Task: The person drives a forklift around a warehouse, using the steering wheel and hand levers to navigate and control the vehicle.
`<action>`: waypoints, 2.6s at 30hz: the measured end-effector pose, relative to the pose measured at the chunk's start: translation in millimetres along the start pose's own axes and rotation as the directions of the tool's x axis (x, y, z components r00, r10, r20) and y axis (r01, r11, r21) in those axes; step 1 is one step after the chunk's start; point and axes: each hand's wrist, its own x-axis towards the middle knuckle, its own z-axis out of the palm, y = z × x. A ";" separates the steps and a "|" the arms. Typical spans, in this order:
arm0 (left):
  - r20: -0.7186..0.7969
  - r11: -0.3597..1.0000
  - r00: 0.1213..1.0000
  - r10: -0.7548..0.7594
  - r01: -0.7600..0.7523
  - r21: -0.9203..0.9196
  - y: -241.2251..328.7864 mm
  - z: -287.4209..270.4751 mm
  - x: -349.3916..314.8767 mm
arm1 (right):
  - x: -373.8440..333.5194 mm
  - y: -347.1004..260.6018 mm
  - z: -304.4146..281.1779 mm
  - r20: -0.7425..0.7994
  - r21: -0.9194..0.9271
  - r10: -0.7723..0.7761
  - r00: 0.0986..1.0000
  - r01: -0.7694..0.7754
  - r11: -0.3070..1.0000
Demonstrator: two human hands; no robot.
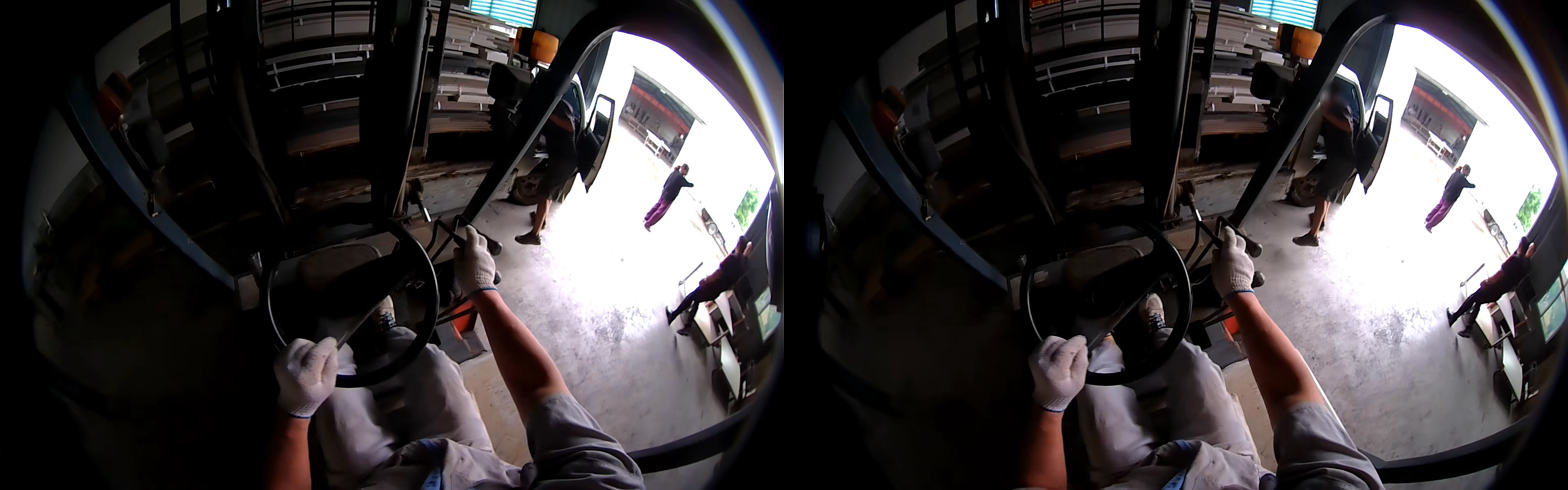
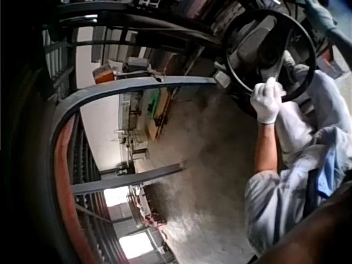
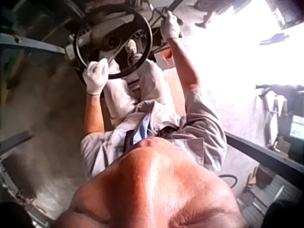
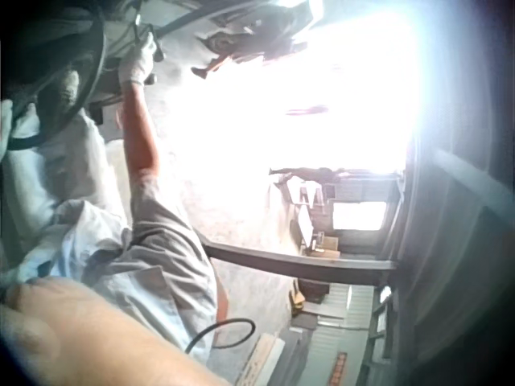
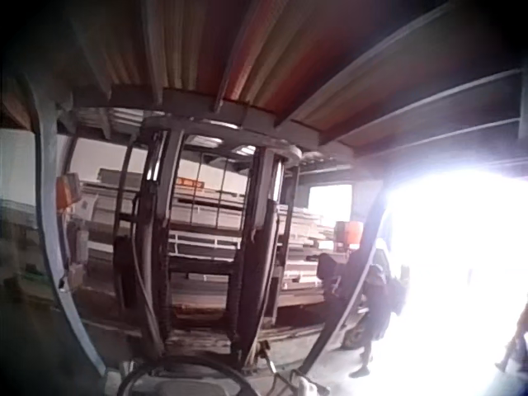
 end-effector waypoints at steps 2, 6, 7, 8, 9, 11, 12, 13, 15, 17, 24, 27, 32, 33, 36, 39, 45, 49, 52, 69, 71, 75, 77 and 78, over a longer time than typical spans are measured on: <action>-0.036 1.000 0.999 -0.017 0.016 -0.010 -3.6 -1.2 2.7 | 13.6 -2.7 3.1 0.016 -0.052 -0.004 1.000 0.005 0.999; -0.019 1.000 1.000 -0.004 0.004 -0.017 -5.1 0.6 2.9 | 40.8 -10.3 8.5 0.048 -0.055 0.008 0.999 -0.005 0.998; -0.030 1.000 0.999 0.012 -0.012 -0.017 -4.0 1.4 1.7 | 44.8 -12.0 8.6 0.027 -0.064 -0.012 1.000 0.014 0.998; -0.027 1.000 1.000 0.015 -0.016 -0.016 -3.1 2.9 0.7 | 46.5 -12.9 8.5 0.051 -0.065 -0.003 0.999 0.006 0.998; -0.012 1.000 1.000 0.019 -0.019 -0.017 -1.4 3.9 -0.7 | 47.2 -13.6 7.7 0.048 -0.065 -0.005 0.999 0.008 0.998; -0.019 1.000 1.000 0.021 -0.022 -0.022 0.7 6.3 -2.1 | 47.6 -14.1 6.6 0.046 -0.066 -0.005 0.999 0.009 0.998; -0.003 1.000 1.000 0.002 -0.002 -0.025 1.3 7.4 -2.6 | 47.3 -14.0 6.2 0.048 -0.069 -0.004 0.999 0.008 0.998; -0.020 1.000 1.000 0.015 -0.016 -0.024 2.0 8.4 -3.0 | 46.9 -13.6 5.8 0.042 -0.075 -0.002 0.999 0.005 0.997; -0.013 1.000 1.000 -0.002 0.002 -0.021 2.2 9.6 -3.2 | 47.8 -13.0 5.6 0.055 -0.071 -0.014 0.998 0.017 0.997; -0.037 1.000 0.999 0.000 -0.001 -0.017 0.8 9.6 -2.8 | 51.6 -13.6 6.2 0.058 -0.071 -0.022 0.998 0.026 0.997; -0.028 1.000 0.999 -0.019 0.019 -0.003 -6.2 4.5 0.3 | 62.7 -19.0 6.9 0.061 -0.060 -0.018 0.998 0.022 0.998; -0.040 1.000 0.999 -0.023 0.022 -0.007 -7.2 2.6 1.4 | 64.0 -20.9 6.7 0.069 -0.062 -0.017 0.997 0.021 0.998; -0.080 0.999 0.996 -0.029 0.031 0.016 -13.5 1.0 4.8 | 68.1 -22.7 6.8 0.089 -0.072 0.000 0.996 0.007 0.997; -0.080 0.999 0.996 -0.037 0.039 0.024 -15.7 0.7 5.7 | 68.8 -23.1 7.0 0.086 -0.075 0.001 0.996 0.005 0.997; -0.085 0.993 0.991 -0.107 0.110 0.035 -23.5 -0.4 9.0 | 71.2 -23.9 7.6 0.091 -0.090 0.015 0.996 -0.007 0.996; -0.141 0.987 0.980 -0.139 0.149 0.063 -31.3 -1.0 13.4 | 73.7 -23.7 9.6 0.109 -0.090 0.029 0.994 -0.019 0.996; -0.201 0.981 0.970 -0.137 0.161 0.108 -41.1 -1.1 20.4 | 80.3 -21.7 13.7 0.107 -0.125 0.034 0.994 -0.020 0.992; -0.226 0.981 0.964 -0.142 0.168 0.100 -42.0 -2.0 20.2 | 79.3 -22.7 10.3 0.115 -0.105 0.011 0.993 0.001 0.994; -0.210 0.977 0.961 -0.177 0.197 0.078 -42.9 -1.8 19.6 | 79.1 -23.8 8.8 0.082 -0.107 0.004 0.997 0.005 0.994; -0.191 0.973 0.961 -0.201 0.217 0.071 -49.1 0.7 23.3 | 87.5 -33.9 13.0 0.133 -0.109 0.059 0.989 -0.044 0.993; -0.198 0.977 0.966 -0.166 0.189 0.103 -50.7 0.3 23.6 | 87.6 -36.2 10.1 0.133 -0.108 0.051 0.990 -0.037 0.993; -0.195 0.979 0.968 -0.157 0.179 0.101 -50.6 -1.0 24.5 | 88.0 -36.4 8.1 0.135 -0.109 0.040 0.990 -0.025 0.994; -0.196 0.978 0.967 -0.163 0.184 0.094 -49.3 -1.5 25.4 | 88.3 -35.5 8.6 0.122 -0.109 0.030 0.992 -0.016 0.994; -0.184 0.975 0.965 -0.188 0.205 0.083 -48.7 -1.8 25.9 | 88.7 -35.2 9.0 0.129 -0.107 0.028 0.991 -0.015 0.994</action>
